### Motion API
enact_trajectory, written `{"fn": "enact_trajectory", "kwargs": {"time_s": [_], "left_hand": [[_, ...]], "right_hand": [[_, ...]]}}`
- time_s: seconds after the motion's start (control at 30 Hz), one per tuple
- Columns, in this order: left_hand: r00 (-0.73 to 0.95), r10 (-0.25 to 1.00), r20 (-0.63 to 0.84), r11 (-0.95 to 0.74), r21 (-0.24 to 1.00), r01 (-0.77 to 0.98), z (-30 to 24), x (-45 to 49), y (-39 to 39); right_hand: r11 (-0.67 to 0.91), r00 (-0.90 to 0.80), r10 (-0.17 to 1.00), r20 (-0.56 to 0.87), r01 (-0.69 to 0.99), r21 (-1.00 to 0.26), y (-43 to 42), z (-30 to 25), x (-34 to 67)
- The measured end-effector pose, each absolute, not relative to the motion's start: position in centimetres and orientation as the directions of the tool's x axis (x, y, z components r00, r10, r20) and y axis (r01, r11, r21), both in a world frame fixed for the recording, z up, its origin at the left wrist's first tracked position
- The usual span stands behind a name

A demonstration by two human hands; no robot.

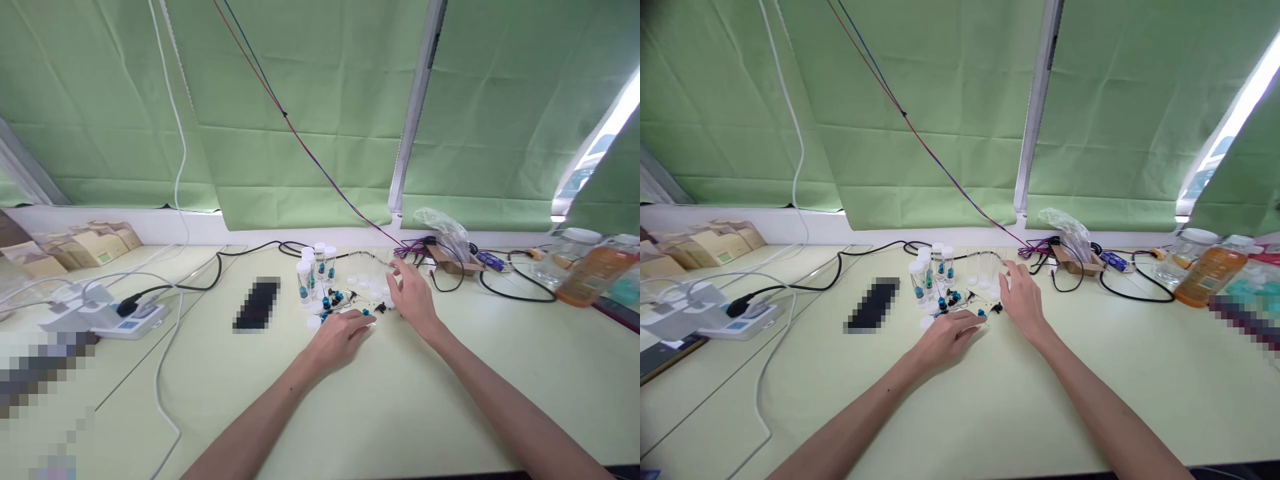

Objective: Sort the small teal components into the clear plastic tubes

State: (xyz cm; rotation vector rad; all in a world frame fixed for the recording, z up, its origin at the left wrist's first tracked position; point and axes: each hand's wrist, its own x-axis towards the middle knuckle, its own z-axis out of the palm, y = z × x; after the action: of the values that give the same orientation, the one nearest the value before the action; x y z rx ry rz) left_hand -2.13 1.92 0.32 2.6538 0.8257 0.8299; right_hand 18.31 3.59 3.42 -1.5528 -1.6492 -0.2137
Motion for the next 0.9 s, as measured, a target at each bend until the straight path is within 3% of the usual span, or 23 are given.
{"fn": "enact_trajectory", "kwargs": {"time_s": [0.17, 0.57, 0.9], "left_hand": [[0.658, 0.613, 0.437, -0.790, 0.368, 0.491, 0.2, -2.0, 1.8], [0.641, 0.629, 0.439, -0.777, 0.362, 0.515, 0.1, -2.0, 1.7], [0.640, 0.622, 0.452, -0.783, 0.354, 0.511, 0.1, -2.0, 1.6]], "right_hand": [[0.095, 0.066, 0.798, 0.599, 0.968, -0.233, 4.6, 4.8, 18.3], [0.068, 0.077, 0.835, 0.546, 0.968, -0.240, 5.8, 4.0, 17.9], [0.068, 0.019, 0.824, 0.566, 0.989, -0.132, 5.3, 4.3, 17.7]]}}
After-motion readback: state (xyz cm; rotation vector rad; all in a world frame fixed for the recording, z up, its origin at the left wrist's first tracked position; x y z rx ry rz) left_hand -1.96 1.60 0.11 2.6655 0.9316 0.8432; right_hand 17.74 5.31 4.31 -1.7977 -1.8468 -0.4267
